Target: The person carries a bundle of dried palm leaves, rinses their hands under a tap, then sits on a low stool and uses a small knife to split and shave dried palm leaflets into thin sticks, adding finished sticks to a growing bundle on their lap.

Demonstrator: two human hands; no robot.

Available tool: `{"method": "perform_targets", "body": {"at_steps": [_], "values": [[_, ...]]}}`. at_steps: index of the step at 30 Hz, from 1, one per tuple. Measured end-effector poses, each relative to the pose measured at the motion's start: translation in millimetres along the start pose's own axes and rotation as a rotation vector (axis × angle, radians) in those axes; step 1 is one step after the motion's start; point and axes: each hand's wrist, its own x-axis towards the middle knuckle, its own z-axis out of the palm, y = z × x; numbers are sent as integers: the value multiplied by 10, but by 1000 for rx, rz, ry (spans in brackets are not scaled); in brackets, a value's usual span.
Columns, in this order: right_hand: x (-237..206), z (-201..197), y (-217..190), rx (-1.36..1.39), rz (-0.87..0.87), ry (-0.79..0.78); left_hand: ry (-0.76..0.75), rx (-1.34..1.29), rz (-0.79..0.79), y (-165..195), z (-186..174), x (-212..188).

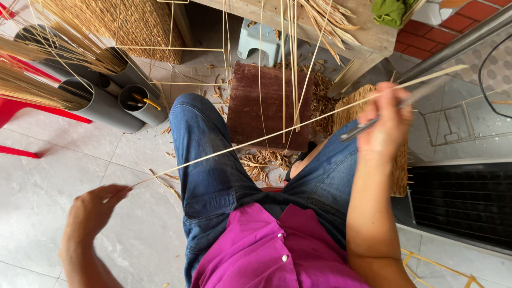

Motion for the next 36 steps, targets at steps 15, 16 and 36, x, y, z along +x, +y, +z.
{"method": "perform_targets", "body": {"at_steps": [15, 16, 36], "values": [[-1653, 1244, 182, -242, 399, -758, 33, -763, 956, 2100, -389, -864], [-1683, 1228, 187, -316, 362, -780, -22, -818, 1028, 2247, -403, -878], [-1592, 905, 25, -245, 235, -955, -205, -1111, 1055, 2428, -183, -901]]}}
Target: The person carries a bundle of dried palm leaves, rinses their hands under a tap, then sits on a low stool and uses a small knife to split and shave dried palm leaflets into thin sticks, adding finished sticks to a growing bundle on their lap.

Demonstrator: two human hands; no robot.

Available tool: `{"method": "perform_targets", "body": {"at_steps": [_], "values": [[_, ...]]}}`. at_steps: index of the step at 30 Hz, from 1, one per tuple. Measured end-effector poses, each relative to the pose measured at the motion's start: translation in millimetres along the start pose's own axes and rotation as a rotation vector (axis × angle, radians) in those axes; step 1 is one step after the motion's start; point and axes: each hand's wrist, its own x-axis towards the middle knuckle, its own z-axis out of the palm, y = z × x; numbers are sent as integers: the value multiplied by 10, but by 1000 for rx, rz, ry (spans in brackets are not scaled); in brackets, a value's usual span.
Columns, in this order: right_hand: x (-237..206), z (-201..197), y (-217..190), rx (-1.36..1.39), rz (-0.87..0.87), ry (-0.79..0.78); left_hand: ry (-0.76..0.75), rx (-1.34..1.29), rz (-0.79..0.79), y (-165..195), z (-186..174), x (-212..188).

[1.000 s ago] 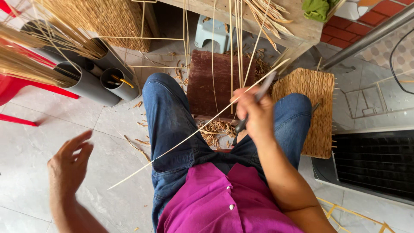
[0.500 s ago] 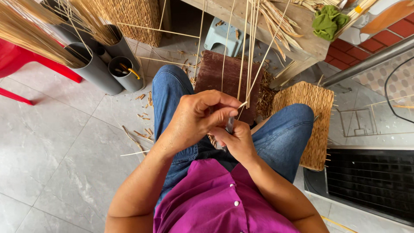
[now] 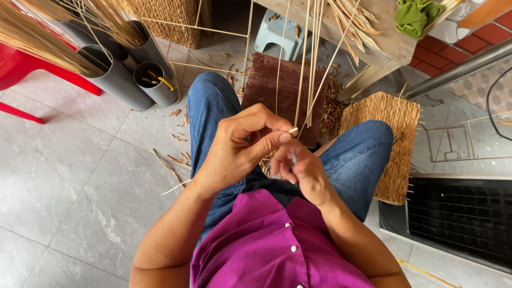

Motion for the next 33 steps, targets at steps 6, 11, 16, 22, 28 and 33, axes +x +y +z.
{"method": "perform_targets", "body": {"at_steps": [6, 11, 16, 22, 28, 33], "values": [[-110, 3, -527, 154, 17, 157, 72, 175, 155, 22, 91, -64], [-156, 110, -873, 227, 50, 127, 69, 168, 173, 20, 181, -90], [-150, 191, -949, 463, 55, 105, 79, 176, 231, 17, 230, -109], [-171, 197, -916, 527, 56, 95, 102, 190, 229, 0, 269, -125], [-176, 210, -886, 541, 60, 102, 132, 228, 258, -6, 294, -141], [-184, 217, -889, 547, 58, 99, 166, 278, 307, -17, 320, -136]]}}
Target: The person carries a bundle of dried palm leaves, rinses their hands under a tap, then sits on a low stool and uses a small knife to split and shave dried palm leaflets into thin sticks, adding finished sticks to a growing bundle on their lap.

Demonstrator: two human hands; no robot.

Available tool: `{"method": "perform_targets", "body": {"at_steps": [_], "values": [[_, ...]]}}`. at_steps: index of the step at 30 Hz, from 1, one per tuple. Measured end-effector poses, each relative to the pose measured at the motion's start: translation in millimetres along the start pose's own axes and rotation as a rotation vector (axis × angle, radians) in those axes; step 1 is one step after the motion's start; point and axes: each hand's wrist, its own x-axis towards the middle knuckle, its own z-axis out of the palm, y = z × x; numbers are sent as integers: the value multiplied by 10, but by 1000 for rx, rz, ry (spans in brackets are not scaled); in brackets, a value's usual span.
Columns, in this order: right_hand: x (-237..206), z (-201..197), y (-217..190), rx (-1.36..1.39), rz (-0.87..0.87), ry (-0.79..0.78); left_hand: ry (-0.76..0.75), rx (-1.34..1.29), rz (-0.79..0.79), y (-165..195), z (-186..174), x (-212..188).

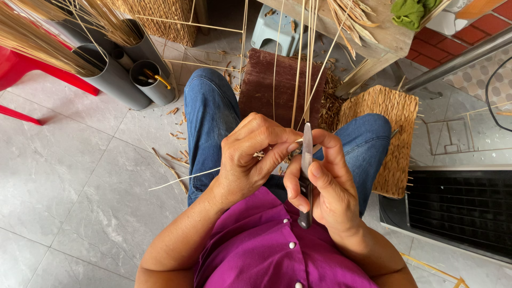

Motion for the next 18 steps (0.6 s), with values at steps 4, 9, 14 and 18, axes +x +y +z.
{"method": "perform_targets", "body": {"at_steps": [4, 9, 14, 18], "values": [[-7, 15, 4, 15, -1, -6, 27, 82, 71, 7, 14, -17], [-16, 42, 8, 42, -3, -8, 93, 143, 122, 25, 60, -35], [-31, 54, 7, 87, 10, -6, 109, 170, 172, 23, 64, -39], [-32, 50, 10, 83, 14, -3, 91, 172, 186, 18, 37, -41]]}}
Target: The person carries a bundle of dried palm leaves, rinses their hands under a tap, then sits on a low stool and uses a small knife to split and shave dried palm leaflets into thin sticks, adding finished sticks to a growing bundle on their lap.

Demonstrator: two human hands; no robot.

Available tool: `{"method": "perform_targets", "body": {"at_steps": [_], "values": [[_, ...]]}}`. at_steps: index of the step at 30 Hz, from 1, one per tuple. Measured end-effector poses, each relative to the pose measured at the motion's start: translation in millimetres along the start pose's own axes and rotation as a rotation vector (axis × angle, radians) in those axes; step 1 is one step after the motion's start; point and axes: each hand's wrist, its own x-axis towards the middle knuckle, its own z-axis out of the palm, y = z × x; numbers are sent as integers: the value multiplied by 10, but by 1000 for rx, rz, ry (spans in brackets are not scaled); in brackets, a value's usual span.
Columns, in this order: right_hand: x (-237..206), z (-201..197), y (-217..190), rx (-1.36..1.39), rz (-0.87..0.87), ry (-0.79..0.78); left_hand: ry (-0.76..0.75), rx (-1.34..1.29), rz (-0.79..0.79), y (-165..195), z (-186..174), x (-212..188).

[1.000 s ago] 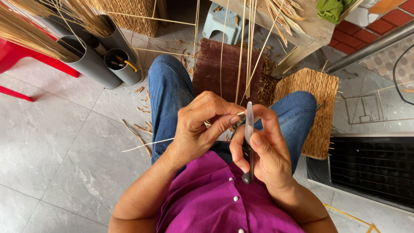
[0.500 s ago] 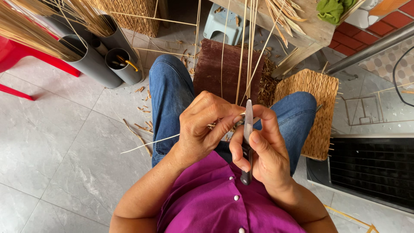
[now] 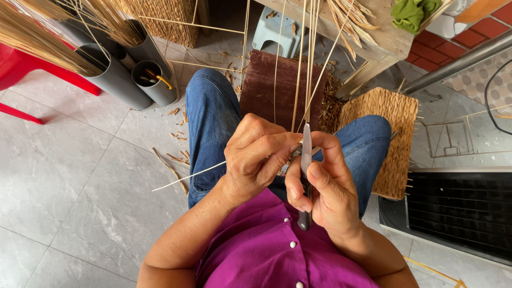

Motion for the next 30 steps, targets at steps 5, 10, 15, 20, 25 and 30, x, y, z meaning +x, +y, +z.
{"method": "perform_targets", "body": {"at_steps": [5, 10, 15, 20, 25, 30], "values": [[-8, -9, -10, -13, -6, -24, 4, -25, -9, 8, 18, 1], [-12, -30, -50, 7, 4, -2, -44, -98, -68, 25, 13, -2], [15, -71, -72, 53, 31, -3, -64, -52, -102, 11, -2, 10], [48, -87, -2, 53, 64, 6, -69, -54, -107, 16, -14, 40], [34, -100, -14, 66, 62, -14, -131, -112, -94, 27, -110, 79], [29, -151, -65, 65, 61, -27, -192, -111, -161, 28, -158, 85]]}}
